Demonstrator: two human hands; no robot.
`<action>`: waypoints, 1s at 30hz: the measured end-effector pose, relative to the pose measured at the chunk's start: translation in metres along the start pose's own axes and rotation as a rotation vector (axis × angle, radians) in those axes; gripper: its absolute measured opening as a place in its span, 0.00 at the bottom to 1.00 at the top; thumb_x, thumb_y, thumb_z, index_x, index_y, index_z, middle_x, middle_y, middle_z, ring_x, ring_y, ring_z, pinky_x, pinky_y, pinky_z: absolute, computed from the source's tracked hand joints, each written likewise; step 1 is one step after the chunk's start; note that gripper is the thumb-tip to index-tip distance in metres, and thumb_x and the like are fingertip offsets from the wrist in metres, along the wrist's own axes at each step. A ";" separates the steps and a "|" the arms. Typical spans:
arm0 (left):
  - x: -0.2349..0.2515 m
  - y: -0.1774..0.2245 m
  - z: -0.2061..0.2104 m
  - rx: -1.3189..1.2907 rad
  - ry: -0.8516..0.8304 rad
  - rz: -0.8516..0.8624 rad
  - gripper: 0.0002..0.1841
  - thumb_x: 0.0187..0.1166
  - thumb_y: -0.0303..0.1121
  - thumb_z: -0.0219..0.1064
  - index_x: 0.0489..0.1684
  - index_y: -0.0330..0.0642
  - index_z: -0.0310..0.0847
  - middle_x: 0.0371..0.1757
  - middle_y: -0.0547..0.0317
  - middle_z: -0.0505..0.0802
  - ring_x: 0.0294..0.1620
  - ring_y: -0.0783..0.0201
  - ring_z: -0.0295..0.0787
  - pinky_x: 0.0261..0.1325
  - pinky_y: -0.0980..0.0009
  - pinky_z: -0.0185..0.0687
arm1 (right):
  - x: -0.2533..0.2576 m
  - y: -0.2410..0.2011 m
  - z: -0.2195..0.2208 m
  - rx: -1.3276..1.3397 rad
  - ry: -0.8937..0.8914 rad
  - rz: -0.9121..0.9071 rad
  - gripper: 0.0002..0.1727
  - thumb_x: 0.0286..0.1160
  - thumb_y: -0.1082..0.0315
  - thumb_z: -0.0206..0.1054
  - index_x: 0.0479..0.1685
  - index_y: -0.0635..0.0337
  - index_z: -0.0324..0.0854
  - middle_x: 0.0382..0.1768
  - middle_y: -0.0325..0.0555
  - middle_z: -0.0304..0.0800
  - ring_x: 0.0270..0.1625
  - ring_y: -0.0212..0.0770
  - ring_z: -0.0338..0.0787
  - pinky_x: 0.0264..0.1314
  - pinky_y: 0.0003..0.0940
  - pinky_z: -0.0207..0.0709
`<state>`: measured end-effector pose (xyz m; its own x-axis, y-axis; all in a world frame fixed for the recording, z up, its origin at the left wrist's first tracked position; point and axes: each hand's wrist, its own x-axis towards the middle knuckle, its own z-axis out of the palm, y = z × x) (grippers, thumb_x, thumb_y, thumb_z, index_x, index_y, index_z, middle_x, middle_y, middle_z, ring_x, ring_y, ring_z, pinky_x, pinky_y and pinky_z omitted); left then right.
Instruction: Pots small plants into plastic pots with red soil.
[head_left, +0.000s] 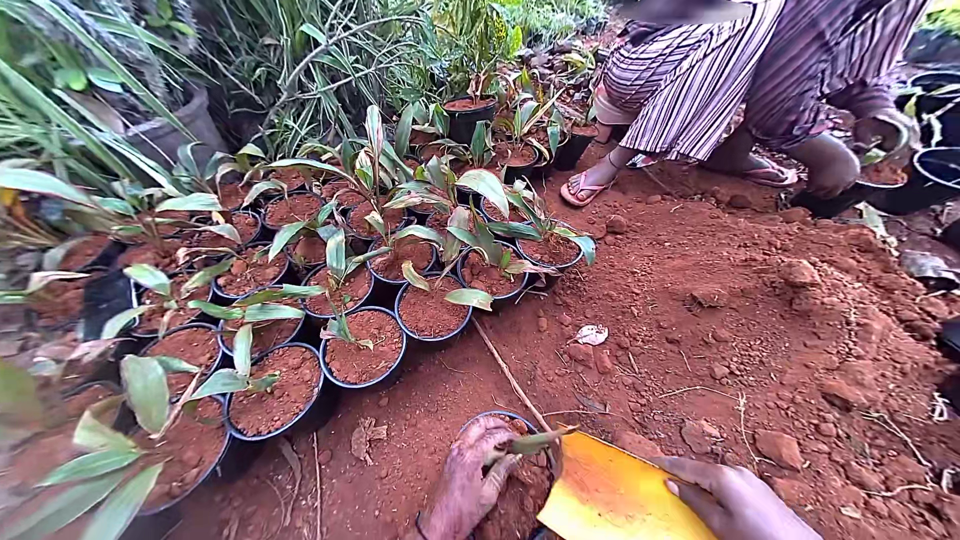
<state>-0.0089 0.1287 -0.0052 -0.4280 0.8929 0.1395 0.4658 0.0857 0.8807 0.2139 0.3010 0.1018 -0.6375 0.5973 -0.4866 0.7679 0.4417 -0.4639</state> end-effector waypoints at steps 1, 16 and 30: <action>-0.004 -0.004 0.001 0.025 0.012 -0.027 0.24 0.72 0.34 0.72 0.61 0.22 0.85 0.70 0.28 0.86 0.72 0.34 0.82 0.77 0.45 0.72 | -0.004 0.010 0.000 0.004 0.042 0.049 0.19 0.85 0.75 0.56 0.69 0.69 0.85 0.57 0.74 0.90 0.61 0.76 0.88 0.67 0.73 0.72; 0.000 -0.043 0.016 0.354 -0.321 0.102 0.56 0.74 0.76 0.41 0.85 0.28 0.66 0.88 0.37 0.70 0.90 0.38 0.61 0.89 0.36 0.45 | 0.050 -0.038 0.166 -0.081 0.189 -0.419 0.52 0.71 0.40 0.69 0.79 0.84 0.66 0.81 0.76 0.69 0.86 0.72 0.67 0.90 0.69 0.47; -0.021 -0.034 -0.003 0.393 -0.497 0.109 0.48 0.77 0.67 0.57 0.84 0.28 0.67 0.89 0.41 0.69 0.91 0.43 0.61 0.90 0.37 0.43 | 0.054 -0.035 0.157 -0.138 0.094 -0.402 0.54 0.68 0.43 0.71 0.86 0.78 0.60 0.88 0.67 0.61 0.92 0.63 0.59 0.91 0.69 0.40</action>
<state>-0.0183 0.1058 -0.0361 0.0040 0.9958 -0.0912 0.7756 0.0545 0.6289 0.1427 0.2124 -0.0243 -0.8840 0.4149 -0.2154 0.4651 0.7332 -0.4961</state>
